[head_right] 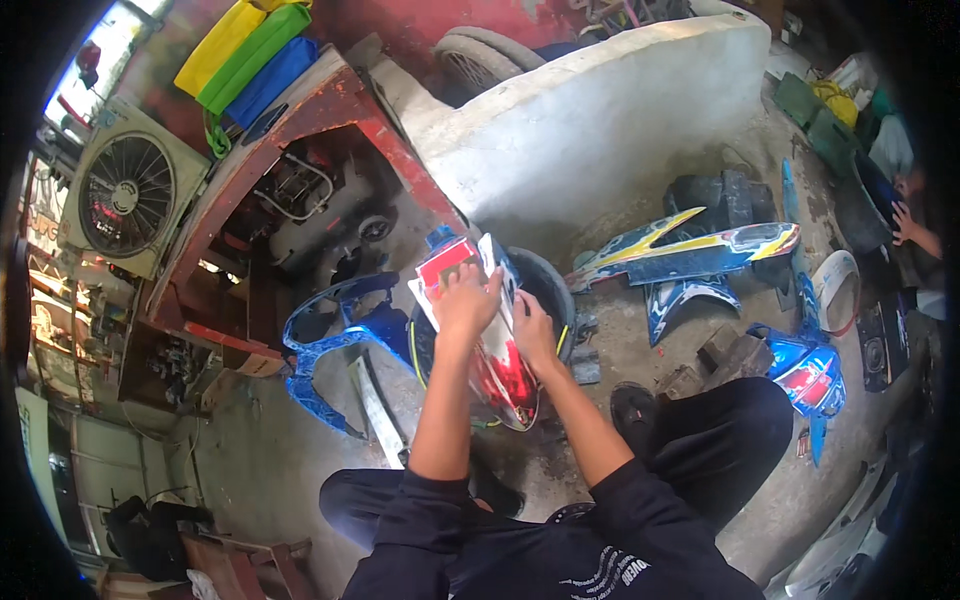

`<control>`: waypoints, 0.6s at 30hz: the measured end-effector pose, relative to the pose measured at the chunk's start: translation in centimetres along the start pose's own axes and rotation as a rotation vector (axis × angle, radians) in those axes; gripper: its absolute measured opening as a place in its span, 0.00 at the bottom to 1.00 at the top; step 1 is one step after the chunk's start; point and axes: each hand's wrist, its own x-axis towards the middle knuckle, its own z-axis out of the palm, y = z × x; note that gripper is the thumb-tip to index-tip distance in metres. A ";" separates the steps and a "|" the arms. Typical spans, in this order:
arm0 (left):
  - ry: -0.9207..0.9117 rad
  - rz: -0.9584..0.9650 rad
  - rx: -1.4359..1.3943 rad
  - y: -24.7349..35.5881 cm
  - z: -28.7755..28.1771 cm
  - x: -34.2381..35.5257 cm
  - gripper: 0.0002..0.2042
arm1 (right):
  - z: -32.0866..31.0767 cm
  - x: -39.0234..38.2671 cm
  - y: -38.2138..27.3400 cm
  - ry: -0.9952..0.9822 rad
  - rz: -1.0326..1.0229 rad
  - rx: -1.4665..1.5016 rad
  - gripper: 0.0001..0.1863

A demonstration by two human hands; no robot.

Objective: The person holds a motorcycle part and sands its surface using sandpaper by hand.

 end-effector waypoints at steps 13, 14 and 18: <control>0.464 0.036 0.002 -4.5 4.1 1.1 0.40 | 2.2 -1.2 -3.5 -0.085 0.004 0.032 0.22; 0.450 0.062 -0.010 -3.0 3.2 1.1 0.40 | 1.5 -0.8 -2.5 -0.061 0.014 0.015 0.22; -0.069 -0.049 -0.030 -1.3 0.9 1.2 0.41 | 0.4 -0.5 -0.9 -0.026 -0.023 0.050 0.21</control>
